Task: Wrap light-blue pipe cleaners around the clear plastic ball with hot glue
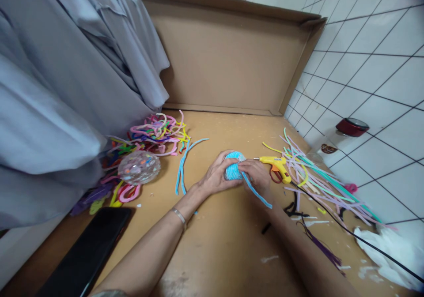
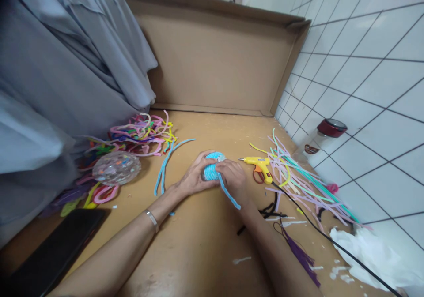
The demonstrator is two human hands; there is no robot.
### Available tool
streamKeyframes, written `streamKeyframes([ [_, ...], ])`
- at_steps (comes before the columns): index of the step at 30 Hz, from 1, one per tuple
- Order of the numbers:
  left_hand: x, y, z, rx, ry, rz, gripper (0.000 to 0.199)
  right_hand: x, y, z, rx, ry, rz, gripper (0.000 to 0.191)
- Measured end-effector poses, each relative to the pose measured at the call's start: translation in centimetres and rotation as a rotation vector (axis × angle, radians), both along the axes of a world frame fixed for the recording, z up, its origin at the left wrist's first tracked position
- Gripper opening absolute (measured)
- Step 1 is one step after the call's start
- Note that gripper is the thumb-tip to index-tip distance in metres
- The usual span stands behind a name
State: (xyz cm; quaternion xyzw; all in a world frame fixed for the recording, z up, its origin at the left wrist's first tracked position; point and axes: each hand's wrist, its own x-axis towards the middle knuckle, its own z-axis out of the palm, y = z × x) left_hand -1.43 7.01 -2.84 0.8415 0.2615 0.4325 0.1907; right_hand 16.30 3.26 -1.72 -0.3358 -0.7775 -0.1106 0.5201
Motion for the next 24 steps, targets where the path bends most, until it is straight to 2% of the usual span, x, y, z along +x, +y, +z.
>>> streamKeyframes([
  [6,0.1,0.0,-0.3,0.039,0.036,0.011,0.079,-0.1,-0.3,0.2,-0.047,0.019,0.044,0.021],
  [14,0.9,-0.2,-0.6,0.065,-0.089,0.072,0.070,-0.6,-0.6,0.5,-0.114,0.027,-0.008,0.018],
  [24,1.0,-0.6,-0.2,-0.067,-0.169,0.030,0.069,-1.5,-1.8,2.2,-0.207,0.092,-0.017,0.019],
])
